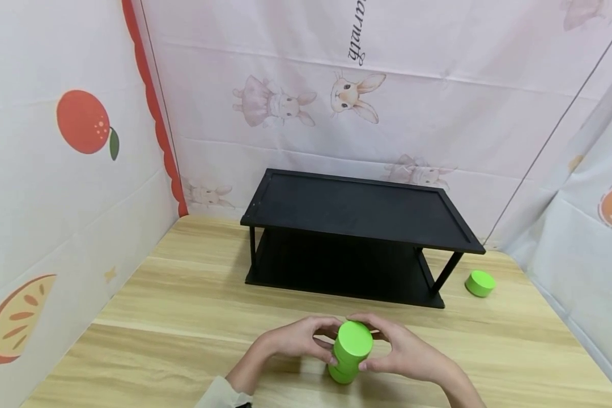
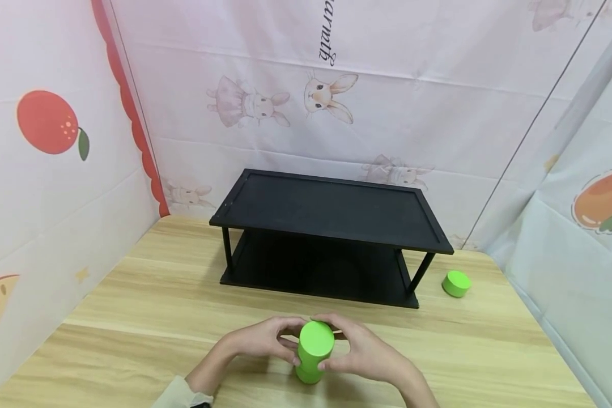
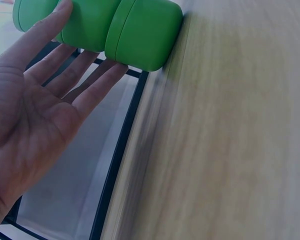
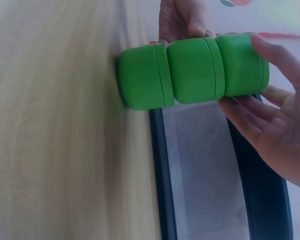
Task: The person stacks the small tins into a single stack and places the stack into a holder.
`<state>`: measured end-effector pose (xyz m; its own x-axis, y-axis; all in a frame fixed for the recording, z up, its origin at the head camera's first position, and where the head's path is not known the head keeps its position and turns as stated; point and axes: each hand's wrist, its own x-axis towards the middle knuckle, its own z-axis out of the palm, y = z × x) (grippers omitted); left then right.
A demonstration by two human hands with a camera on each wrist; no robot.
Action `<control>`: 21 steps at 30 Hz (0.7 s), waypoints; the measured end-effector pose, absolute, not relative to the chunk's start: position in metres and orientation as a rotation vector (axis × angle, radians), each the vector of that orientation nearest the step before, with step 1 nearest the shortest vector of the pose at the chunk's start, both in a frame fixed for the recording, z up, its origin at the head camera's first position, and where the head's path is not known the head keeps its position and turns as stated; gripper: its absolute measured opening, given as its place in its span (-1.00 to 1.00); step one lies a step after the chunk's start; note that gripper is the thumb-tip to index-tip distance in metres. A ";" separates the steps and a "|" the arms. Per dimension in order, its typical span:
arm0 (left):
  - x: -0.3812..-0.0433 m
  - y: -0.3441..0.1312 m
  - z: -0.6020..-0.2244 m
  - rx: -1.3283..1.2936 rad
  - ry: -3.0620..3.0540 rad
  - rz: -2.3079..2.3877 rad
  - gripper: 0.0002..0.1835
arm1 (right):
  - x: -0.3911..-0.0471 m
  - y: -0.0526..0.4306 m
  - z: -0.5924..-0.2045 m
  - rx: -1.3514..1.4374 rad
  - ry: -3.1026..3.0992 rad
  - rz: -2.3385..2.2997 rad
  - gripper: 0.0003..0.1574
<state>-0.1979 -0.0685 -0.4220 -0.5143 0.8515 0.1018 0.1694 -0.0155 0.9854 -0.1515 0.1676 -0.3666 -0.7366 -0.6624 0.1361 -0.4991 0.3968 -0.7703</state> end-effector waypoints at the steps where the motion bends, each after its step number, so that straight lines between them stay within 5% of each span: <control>1: -0.198 -0.068 -0.422 1.068 1.708 1.575 -0.42 | -0.151 0.168 -0.367 -1.033 2.463 -1.256 -0.18; 21: -0.199 -0.069 -0.425 1.045 1.721 1.561 -0.43 | -0.151 0.166 -0.373 -1.046 2.575 -1.191 -0.16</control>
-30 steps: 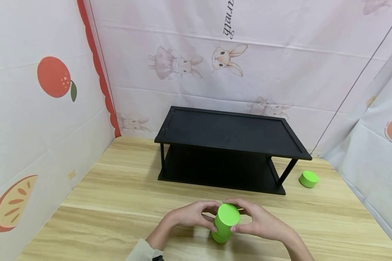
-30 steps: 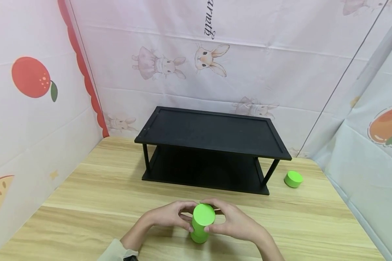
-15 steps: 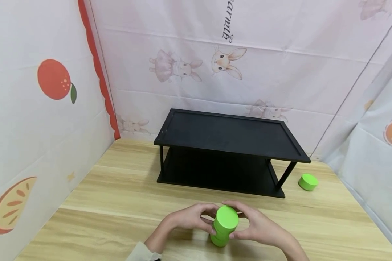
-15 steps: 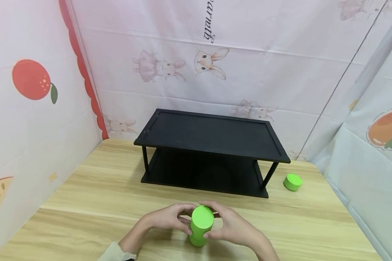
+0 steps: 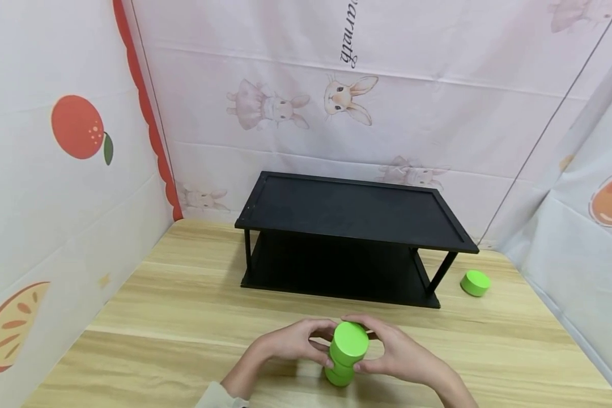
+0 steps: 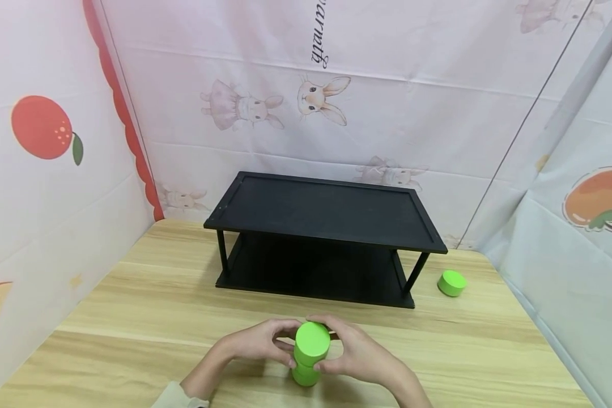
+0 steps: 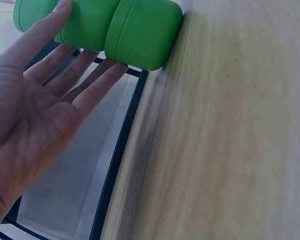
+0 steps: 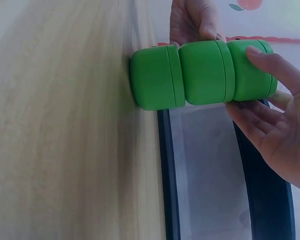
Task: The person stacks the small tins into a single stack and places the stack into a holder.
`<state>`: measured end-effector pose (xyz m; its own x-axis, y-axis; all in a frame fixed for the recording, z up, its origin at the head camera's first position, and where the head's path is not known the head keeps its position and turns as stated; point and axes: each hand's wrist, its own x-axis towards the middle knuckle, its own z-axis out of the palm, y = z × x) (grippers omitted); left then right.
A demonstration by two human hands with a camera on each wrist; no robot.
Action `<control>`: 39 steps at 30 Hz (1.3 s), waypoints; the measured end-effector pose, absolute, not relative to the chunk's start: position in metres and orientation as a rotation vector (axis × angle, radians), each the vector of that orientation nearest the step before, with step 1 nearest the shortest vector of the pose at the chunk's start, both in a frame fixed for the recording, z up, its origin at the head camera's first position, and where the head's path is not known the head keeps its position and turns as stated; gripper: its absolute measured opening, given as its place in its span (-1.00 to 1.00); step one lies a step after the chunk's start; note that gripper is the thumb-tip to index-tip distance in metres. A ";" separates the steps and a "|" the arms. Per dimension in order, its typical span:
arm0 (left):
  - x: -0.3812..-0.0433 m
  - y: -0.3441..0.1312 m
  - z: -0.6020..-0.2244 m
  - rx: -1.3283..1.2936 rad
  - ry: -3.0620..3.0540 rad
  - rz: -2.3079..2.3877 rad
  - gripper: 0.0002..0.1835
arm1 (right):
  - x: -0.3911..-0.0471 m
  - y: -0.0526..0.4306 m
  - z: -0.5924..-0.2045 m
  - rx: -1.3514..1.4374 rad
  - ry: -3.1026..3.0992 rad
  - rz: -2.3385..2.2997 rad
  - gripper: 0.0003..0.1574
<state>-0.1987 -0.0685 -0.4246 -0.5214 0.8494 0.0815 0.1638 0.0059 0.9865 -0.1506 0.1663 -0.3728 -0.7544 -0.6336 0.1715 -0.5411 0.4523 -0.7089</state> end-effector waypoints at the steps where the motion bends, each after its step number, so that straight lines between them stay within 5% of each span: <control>1: -0.199 -0.068 -0.425 1.047 1.721 1.561 -0.43 | -0.151 0.166 -0.373 -1.047 2.575 -1.191 -0.16; 39: -0.199 -0.068 -0.423 1.030 1.715 1.560 -0.43 | -0.152 0.167 -0.372 -1.028 2.567 -1.142 -0.04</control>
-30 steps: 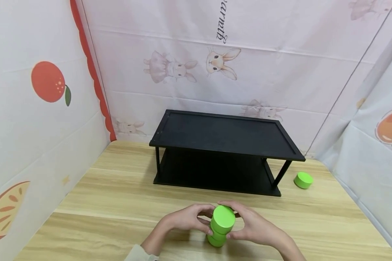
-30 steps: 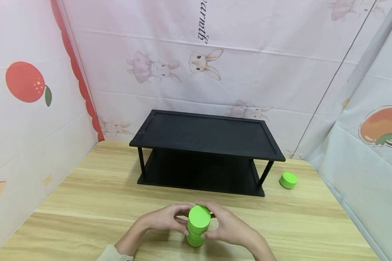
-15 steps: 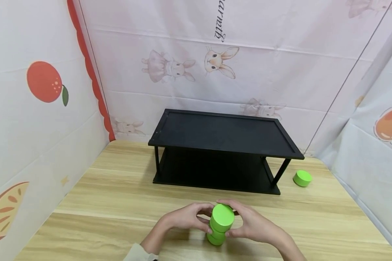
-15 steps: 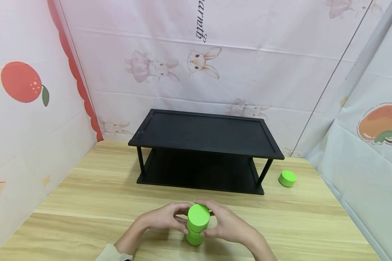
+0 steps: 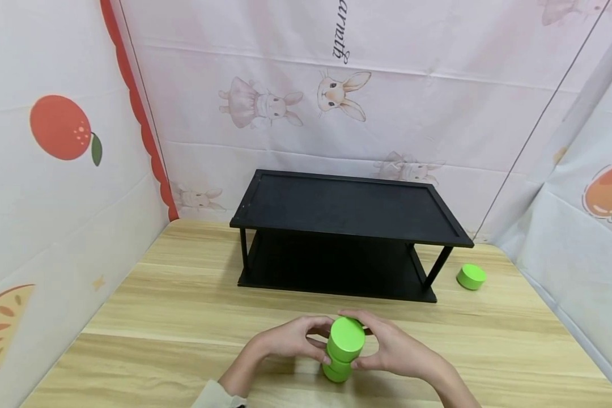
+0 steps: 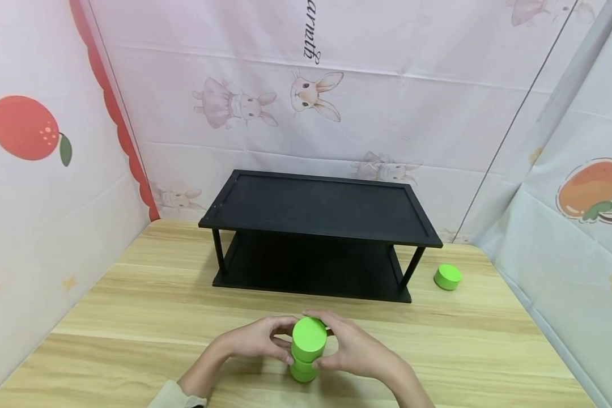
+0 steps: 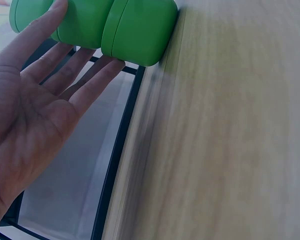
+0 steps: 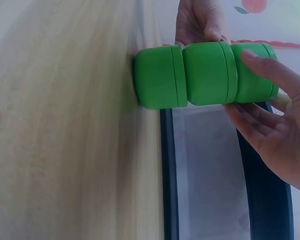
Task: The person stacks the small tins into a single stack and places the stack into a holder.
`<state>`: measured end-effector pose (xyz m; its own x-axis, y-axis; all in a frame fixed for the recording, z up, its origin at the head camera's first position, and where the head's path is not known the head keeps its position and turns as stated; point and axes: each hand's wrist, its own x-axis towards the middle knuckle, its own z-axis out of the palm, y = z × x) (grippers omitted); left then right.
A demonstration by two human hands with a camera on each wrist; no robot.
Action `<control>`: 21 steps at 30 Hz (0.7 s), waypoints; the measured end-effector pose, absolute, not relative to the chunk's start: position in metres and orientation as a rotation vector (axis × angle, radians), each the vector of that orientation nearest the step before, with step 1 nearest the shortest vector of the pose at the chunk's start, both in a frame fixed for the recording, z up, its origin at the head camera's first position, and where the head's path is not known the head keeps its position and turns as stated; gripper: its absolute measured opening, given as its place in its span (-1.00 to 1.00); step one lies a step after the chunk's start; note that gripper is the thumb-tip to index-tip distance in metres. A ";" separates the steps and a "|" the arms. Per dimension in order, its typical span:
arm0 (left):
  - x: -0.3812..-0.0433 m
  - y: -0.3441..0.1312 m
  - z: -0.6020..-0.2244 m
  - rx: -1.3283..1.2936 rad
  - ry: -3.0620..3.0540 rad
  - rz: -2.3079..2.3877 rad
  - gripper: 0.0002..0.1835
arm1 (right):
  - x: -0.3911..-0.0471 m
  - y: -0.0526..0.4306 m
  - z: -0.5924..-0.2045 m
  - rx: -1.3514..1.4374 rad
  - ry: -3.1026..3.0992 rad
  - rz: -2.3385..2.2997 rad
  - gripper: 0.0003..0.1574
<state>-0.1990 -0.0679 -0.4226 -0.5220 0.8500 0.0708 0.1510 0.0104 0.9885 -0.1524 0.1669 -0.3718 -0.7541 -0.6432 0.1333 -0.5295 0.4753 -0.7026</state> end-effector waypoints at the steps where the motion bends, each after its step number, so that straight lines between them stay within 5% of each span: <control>1: -0.199 -0.068 -0.423 1.032 1.715 1.560 -0.43 | -0.152 0.167 -0.371 -1.024 2.560 -1.153 -0.04; 21: -0.201 -0.066 -0.424 1.017 1.719 1.566 -0.39 | -0.155 0.206 -0.345 -1.190 2.572 -1.418 -0.38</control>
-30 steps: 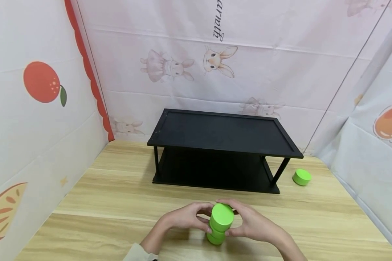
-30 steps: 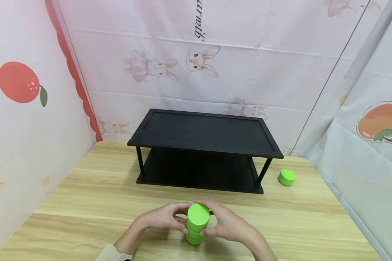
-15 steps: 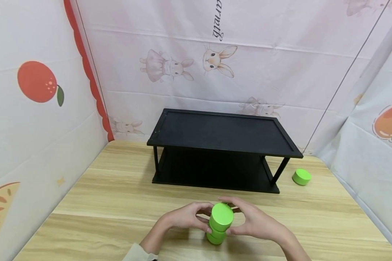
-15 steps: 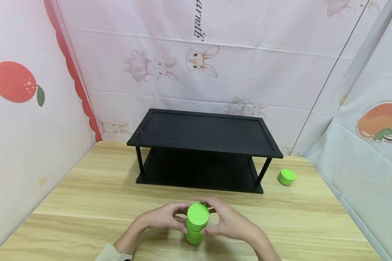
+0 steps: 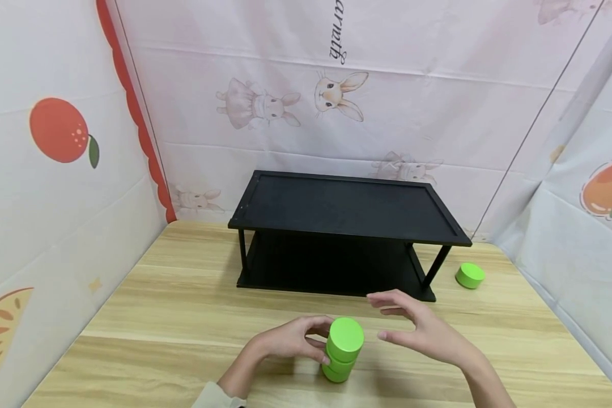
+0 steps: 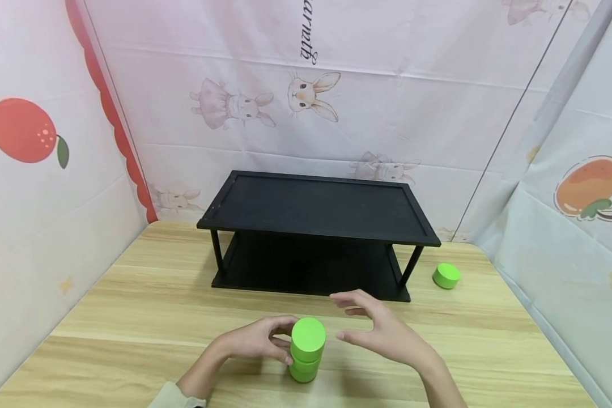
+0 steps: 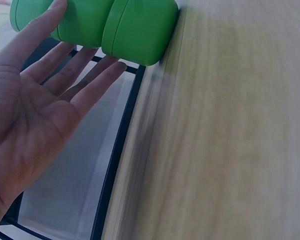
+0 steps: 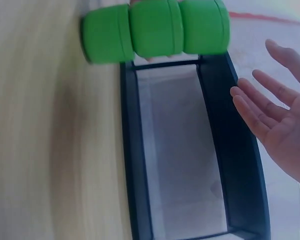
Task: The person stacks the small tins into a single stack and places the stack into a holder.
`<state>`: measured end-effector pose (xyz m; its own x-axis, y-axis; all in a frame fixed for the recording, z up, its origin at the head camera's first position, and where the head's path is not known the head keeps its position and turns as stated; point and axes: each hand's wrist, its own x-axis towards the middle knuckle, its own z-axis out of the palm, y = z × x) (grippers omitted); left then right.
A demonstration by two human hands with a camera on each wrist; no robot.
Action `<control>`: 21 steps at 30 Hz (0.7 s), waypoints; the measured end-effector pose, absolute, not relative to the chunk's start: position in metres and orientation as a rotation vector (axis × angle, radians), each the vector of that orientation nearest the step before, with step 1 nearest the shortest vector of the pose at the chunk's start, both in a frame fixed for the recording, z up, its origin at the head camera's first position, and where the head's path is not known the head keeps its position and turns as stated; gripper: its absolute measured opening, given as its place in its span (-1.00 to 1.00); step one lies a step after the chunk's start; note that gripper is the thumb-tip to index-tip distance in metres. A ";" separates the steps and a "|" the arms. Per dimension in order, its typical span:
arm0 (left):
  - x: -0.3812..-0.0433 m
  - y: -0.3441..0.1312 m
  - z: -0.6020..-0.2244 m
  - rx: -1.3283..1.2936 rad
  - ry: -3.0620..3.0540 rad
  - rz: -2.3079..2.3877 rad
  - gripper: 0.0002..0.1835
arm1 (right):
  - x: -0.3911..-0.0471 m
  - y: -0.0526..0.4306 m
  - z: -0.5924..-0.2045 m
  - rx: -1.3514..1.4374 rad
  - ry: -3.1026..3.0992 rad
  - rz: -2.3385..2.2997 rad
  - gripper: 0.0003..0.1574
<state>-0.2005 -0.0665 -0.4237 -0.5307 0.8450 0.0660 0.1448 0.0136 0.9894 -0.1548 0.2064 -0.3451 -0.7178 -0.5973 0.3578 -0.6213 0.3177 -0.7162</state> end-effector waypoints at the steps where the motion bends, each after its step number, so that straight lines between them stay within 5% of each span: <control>1: -0.201 -0.067 -0.424 1.013 1.719 1.565 -0.39 | -0.155 0.209 -0.344 1.168 -2.513 1.389 -0.38; 21: -0.201 -0.067 -0.425 1.014 1.729 1.556 -0.41 | -0.155 0.266 -0.337 0.708 -2.492 1.449 -0.53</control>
<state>-0.2013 -0.0673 -0.4254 -0.5322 0.8446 0.0594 0.1480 0.0238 0.9887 -0.1547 0.2662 -0.3368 -0.8721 -0.3136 0.3757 -0.4816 0.4140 -0.7724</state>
